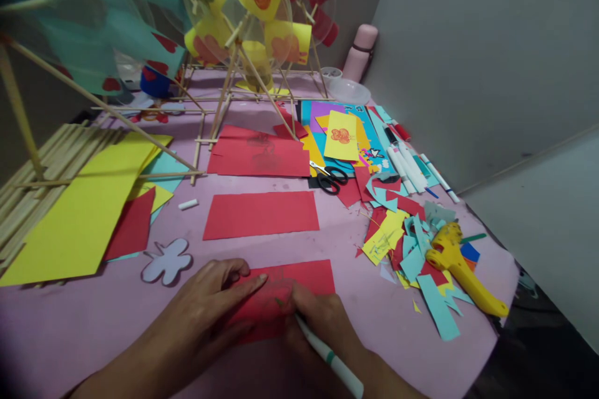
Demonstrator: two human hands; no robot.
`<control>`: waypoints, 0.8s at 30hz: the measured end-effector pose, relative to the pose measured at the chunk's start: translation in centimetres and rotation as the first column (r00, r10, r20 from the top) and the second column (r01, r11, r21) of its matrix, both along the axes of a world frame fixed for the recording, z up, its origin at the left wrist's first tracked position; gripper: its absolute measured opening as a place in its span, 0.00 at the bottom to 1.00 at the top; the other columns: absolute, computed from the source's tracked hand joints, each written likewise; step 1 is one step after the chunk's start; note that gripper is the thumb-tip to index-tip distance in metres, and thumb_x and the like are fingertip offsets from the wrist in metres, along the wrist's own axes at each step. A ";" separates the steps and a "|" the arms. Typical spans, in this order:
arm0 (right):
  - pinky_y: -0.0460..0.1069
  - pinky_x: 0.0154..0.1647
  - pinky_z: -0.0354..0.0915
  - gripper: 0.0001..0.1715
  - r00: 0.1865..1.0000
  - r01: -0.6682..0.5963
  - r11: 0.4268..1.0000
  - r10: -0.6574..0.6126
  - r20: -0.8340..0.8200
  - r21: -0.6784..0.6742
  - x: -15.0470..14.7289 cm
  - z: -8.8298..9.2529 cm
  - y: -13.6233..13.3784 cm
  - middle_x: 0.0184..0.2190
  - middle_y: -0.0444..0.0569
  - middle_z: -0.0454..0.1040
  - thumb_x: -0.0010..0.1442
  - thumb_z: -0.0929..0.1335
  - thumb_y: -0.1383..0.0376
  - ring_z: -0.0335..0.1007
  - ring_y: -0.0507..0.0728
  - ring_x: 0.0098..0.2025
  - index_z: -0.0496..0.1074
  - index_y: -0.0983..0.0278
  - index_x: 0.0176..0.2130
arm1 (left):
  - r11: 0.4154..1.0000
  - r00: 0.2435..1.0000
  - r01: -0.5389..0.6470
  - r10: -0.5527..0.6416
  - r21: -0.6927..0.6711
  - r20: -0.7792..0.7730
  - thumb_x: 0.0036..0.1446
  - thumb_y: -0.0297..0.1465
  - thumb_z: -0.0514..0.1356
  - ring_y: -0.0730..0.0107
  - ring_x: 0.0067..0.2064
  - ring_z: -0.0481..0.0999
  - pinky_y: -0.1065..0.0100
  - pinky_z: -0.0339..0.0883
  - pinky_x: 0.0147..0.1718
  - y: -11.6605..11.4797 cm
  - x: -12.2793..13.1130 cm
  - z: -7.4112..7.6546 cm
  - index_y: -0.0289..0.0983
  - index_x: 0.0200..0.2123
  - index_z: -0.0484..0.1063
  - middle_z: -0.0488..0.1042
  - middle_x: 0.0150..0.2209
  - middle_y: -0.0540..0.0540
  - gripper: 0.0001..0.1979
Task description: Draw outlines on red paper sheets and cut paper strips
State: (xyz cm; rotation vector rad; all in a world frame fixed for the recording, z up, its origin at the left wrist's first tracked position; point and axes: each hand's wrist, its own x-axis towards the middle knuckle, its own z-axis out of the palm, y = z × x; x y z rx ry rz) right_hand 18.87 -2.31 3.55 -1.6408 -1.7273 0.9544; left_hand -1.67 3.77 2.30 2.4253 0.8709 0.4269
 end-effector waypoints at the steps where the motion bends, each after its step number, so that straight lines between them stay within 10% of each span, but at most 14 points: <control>1: 0.41 0.16 0.53 0.11 1.000 0.003 1.000 -0.003 -0.012 0.001 0.1 0.0 -0.1 0.16 0.38 0.67 0.56 0.59 0.69 0.63 0.48 0.17 0.60 0.60 0.23 | 1.000 1.000 -0.001 0.001 -0.001 0.000 0.57 0.29 0.60 0.58 0.46 0.65 0.56 0.65 0.42 0.0 0.0 0.0 0.45 0.56 0.63 0.65 0.48 0.41 0.23; 24: 0.42 0.18 0.57 0.08 0.993 0.042 0.999 -0.044 0.107 0.015 0.4 -0.7 -0.3 0.16 0.41 0.68 0.58 0.58 0.67 0.66 0.52 0.16 0.61 0.60 0.27 | 1.000 1.000 0.014 -0.014 -0.014 -0.023 0.59 0.30 0.59 0.56 0.47 0.63 0.55 0.64 0.43 -0.1 -0.1 -0.1 0.45 0.57 0.61 0.63 0.49 0.41 0.23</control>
